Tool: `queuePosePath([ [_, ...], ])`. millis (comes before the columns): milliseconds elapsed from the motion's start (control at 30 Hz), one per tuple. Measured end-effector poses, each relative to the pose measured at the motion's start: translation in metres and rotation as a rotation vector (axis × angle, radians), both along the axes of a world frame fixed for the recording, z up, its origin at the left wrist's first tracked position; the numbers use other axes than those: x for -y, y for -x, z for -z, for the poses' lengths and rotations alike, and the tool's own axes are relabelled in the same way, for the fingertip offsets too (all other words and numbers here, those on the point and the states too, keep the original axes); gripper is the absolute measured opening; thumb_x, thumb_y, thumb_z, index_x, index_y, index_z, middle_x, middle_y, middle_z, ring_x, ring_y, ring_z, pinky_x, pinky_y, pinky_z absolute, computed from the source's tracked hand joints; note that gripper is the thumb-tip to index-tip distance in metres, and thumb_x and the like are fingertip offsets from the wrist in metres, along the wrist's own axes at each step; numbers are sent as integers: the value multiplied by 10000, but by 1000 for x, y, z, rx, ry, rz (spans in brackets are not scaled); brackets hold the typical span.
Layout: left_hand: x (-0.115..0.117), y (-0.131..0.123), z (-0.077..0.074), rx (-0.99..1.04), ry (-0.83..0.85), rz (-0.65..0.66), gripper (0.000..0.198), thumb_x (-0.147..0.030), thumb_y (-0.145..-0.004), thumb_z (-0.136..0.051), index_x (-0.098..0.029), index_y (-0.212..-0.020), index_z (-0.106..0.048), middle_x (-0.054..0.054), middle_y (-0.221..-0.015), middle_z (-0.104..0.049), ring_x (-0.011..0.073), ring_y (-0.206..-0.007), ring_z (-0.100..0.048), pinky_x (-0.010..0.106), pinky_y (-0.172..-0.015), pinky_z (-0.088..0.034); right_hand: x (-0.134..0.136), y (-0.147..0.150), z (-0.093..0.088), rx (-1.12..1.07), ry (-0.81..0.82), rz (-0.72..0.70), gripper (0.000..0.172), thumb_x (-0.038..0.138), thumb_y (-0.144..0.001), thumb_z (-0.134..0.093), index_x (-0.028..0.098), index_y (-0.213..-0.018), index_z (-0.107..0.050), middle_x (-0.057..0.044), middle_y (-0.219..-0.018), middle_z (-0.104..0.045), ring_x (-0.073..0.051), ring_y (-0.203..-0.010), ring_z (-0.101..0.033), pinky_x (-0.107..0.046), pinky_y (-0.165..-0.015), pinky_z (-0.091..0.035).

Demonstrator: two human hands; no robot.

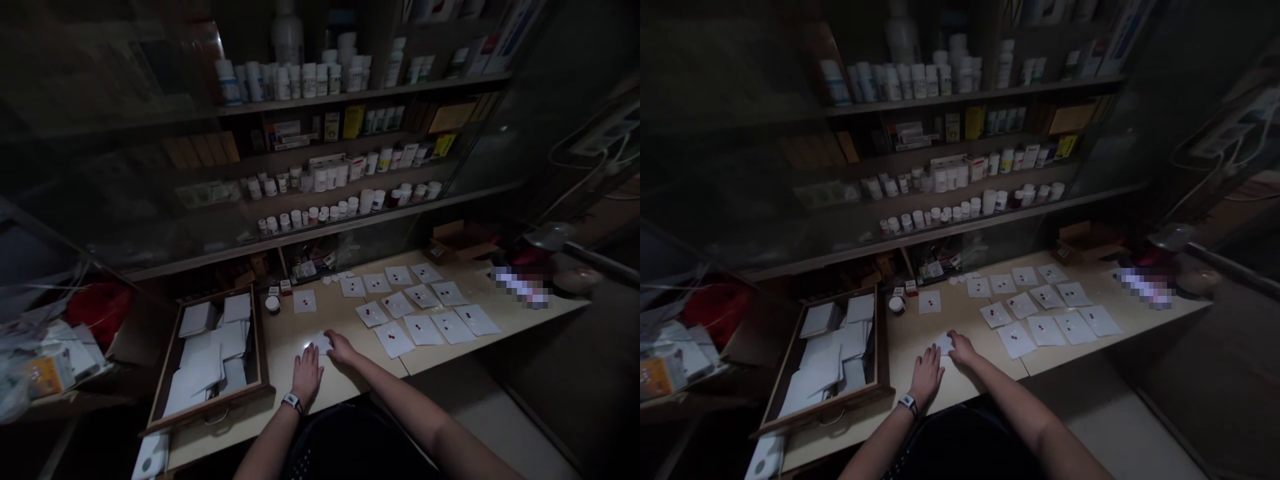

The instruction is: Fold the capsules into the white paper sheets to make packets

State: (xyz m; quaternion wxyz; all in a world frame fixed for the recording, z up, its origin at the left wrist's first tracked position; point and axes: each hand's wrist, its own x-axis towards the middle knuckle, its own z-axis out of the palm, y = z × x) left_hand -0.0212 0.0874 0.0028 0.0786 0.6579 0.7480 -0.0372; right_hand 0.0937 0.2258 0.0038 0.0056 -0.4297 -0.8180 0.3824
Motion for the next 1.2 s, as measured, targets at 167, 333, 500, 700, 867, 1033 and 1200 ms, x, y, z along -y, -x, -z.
queuePosePath([
  [167,-1,0,-6,39,55,-17,576,-408,-972,-321,-167,-1494,-301,130,-1535,-325,319,-1352,-352,480,-1040,-353,5,-12,-10,-81,-105,-69,501,88,-691,-564,139,-1188,-597,-110,-1069,-656,-216,-969,-584,-288,-855,-422],
  [333,-1,1,-6,84,56,-18,586,-373,-965,-309,-176,-1513,-247,135,-1549,-292,323,-1370,-325,497,-1054,-331,11,-32,-17,-71,-347,-329,465,191,-826,-496,177,-1286,-569,-143,-1279,-580,-280,-1174,-497,-413,-1007,-358],
  [500,2,0,-8,73,32,23,615,-372,-950,-368,-265,-1526,-181,115,-1583,-203,349,-1414,-237,536,-1043,-334,20,-37,-8,13,-419,-386,462,233,-883,-478,174,-1338,-530,-169,-1400,-502,-314,-1256,-449,-479,-1019,-351],
  [700,7,1,-16,18,-14,172,586,-373,-962,-323,-227,-1520,-217,82,-1577,-227,337,-1438,-176,617,-1108,-213,22,-34,-2,31,-446,-379,452,248,-905,-464,150,-1343,-520,-174,-1397,-502,-310,-1261,-448,-466,-1024,-362],
  [867,7,-2,-15,64,20,158,568,-380,-973,-280,-166,-1500,-284,111,-1535,-325,307,-1408,-278,583,-1125,-222,22,-33,0,24,-469,-378,460,248,-891,-486,139,-1336,-521,-185,-1379,-511,-322,-1240,-461,-471,-1004,-375],
  [1033,-1,-10,-16,83,39,67,569,-388,-978,-267,-138,-1486,-319,133,-1510,-370,301,-1393,-312,550,-1131,-232,23,-31,-4,22,-458,-365,468,272,-892,-491,147,-1342,-518,-190,-1362,-524,-331,-1235,-465,-478,-1005,-368],
  [1200,-6,-14,-14,92,67,24,561,-377,-975,-280,-136,-1479,-335,149,-1514,-356,304,-1405,-287,547,-1134,-220,22,-31,-8,41,-431,-367,520,301,-908,-454,138,-1401,-459,-196,-1418,-477,-329,-1284,-431,-489,-1030,-341],
])
